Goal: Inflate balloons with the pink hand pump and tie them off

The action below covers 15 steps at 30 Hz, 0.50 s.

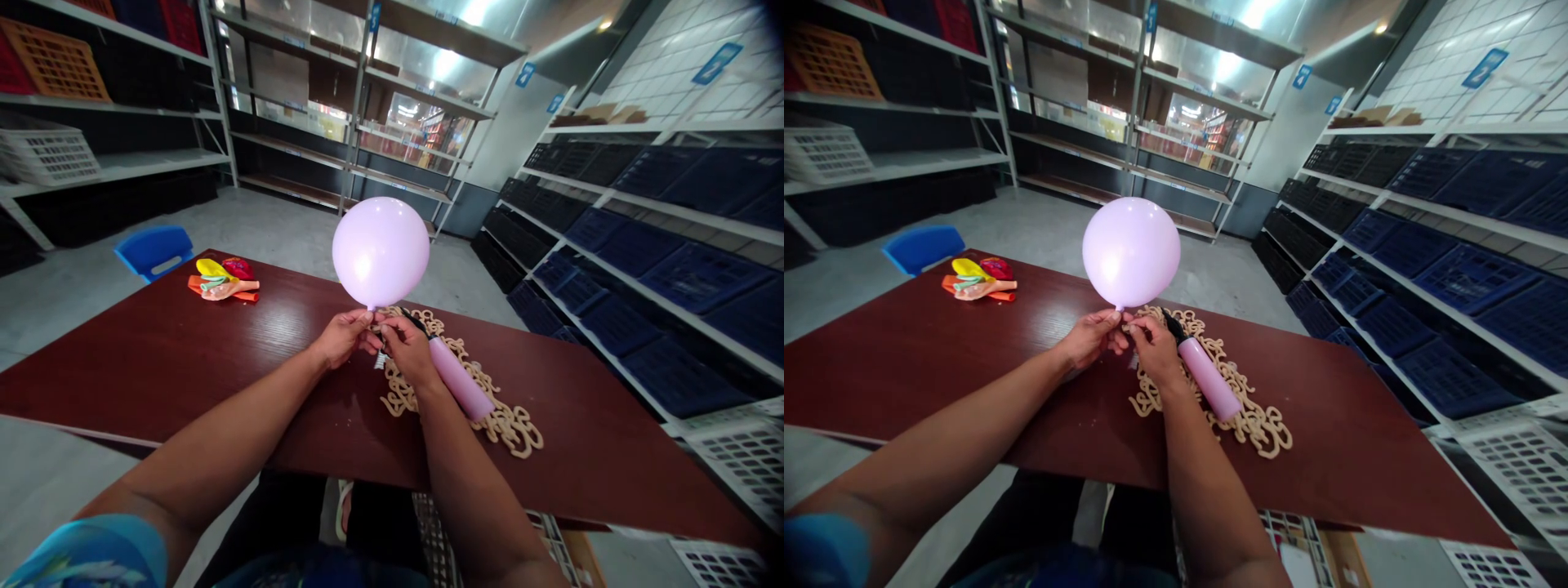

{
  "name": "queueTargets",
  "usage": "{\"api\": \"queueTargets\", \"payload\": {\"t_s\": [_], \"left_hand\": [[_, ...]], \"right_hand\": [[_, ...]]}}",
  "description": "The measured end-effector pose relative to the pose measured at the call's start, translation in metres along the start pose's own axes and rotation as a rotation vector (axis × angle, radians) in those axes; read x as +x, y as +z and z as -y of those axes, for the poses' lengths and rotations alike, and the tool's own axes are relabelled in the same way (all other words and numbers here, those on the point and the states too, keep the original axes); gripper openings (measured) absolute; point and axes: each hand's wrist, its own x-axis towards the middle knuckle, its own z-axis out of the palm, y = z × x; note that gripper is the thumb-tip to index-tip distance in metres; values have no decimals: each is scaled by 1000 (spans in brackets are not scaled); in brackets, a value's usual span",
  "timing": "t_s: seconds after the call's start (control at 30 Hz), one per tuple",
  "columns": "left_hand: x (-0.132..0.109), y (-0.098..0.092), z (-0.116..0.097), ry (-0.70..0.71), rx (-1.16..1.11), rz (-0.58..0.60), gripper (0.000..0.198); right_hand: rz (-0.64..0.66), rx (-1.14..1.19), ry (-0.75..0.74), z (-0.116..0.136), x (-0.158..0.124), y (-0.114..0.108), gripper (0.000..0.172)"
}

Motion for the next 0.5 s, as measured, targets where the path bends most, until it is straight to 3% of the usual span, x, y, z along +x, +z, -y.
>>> {"api": "queueTargets", "payload": {"t_s": [0.17,0.5], "left_hand": [[1,0,4,-36,-38,-11,30],[-3,2,-1,-143,36,12,29]], "right_hand": [[-33,-113,-156,9,0,-6,18],[-97,56,8,6,2,-8,18]]}}
